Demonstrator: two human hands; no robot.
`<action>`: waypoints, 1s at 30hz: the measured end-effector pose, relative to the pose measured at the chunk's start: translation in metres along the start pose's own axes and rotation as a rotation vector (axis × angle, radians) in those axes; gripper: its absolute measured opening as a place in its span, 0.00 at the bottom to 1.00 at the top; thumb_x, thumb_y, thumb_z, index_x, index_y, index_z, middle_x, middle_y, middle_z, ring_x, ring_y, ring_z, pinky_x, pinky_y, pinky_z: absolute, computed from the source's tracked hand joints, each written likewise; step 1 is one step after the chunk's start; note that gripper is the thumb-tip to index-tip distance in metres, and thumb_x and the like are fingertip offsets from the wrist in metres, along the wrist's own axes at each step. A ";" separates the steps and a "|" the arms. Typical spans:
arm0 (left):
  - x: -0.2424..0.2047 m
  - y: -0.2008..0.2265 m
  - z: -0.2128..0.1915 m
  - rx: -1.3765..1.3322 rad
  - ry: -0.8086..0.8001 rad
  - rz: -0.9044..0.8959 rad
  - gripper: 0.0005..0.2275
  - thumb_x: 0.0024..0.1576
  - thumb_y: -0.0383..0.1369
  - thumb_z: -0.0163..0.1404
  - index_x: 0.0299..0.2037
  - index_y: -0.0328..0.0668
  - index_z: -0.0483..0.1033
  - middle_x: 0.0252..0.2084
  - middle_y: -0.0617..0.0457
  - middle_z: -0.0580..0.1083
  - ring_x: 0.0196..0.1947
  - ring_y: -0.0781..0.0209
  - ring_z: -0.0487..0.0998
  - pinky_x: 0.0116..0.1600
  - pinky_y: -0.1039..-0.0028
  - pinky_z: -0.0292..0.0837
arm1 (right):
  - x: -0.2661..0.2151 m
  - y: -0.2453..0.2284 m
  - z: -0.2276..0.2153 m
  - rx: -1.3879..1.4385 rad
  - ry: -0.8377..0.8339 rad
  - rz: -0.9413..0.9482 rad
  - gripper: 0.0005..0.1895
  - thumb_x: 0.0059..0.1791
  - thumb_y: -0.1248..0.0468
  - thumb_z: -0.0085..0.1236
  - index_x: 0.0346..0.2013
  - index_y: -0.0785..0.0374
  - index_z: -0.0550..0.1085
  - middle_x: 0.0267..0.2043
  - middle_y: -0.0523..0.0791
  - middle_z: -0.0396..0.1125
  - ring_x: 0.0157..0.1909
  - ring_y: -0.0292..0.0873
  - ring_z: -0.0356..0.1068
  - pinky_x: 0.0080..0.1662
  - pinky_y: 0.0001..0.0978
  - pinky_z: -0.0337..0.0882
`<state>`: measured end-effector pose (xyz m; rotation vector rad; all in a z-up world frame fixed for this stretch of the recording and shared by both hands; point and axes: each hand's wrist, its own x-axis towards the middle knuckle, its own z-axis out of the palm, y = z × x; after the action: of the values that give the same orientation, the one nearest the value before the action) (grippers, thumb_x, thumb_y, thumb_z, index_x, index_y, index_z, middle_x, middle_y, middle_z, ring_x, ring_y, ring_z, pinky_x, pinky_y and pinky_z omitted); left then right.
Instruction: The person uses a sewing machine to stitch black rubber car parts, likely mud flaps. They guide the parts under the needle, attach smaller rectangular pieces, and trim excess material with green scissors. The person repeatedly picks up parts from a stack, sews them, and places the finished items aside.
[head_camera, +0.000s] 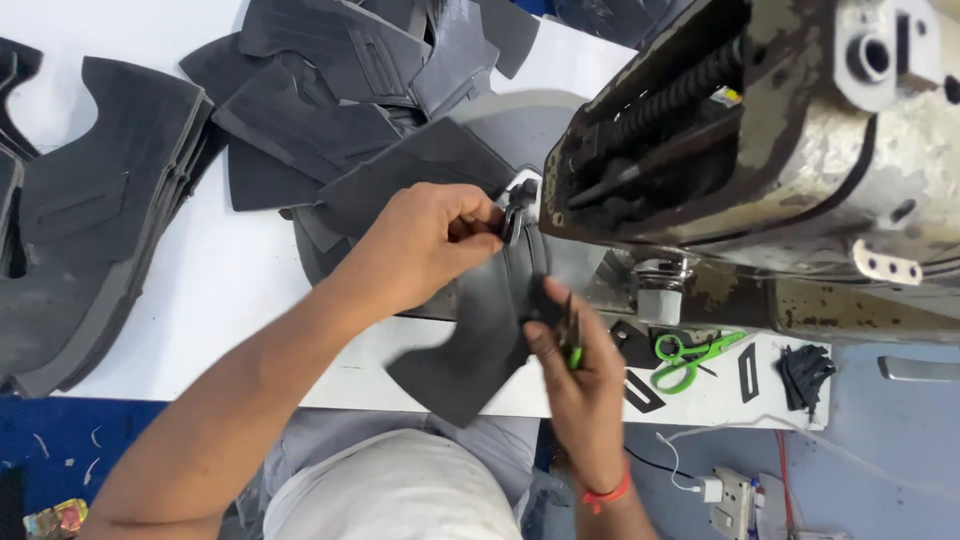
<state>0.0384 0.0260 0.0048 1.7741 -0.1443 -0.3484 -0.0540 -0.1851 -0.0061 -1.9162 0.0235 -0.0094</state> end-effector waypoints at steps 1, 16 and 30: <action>0.000 -0.001 0.001 0.000 0.003 0.004 0.06 0.55 0.29 0.57 0.38 0.33 0.79 0.27 0.51 0.77 0.27 0.67 0.75 0.35 0.74 0.71 | -0.003 0.002 0.003 0.000 0.000 -0.005 0.24 0.50 0.73 0.60 0.61 0.69 0.71 0.47 0.37 0.71 0.43 0.29 0.67 0.46 0.18 0.69; -0.047 -0.006 0.004 0.040 -0.030 -0.157 0.37 0.59 0.30 0.59 0.78 0.51 0.52 0.27 0.44 0.65 0.27 0.62 0.62 0.36 0.75 0.65 | 0.001 0.020 0.014 0.137 0.082 0.042 0.21 0.54 0.69 0.56 0.63 0.69 0.69 0.27 0.36 0.61 0.23 0.26 0.58 0.24 0.21 0.57; -0.016 -0.011 -0.005 -0.134 0.054 0.140 0.30 0.59 0.22 0.54 0.73 0.39 0.57 0.47 0.48 0.80 0.44 0.72 0.76 0.52 0.80 0.70 | 0.048 0.021 0.016 0.222 0.232 -0.040 0.05 0.57 0.67 0.58 0.45 0.67 0.75 0.26 0.37 0.64 0.24 0.26 0.58 0.26 0.19 0.56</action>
<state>0.0242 0.0376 -0.0020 1.6296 -0.2008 -0.2040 -0.0061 -0.1781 -0.0314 -1.6847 0.1352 -0.2512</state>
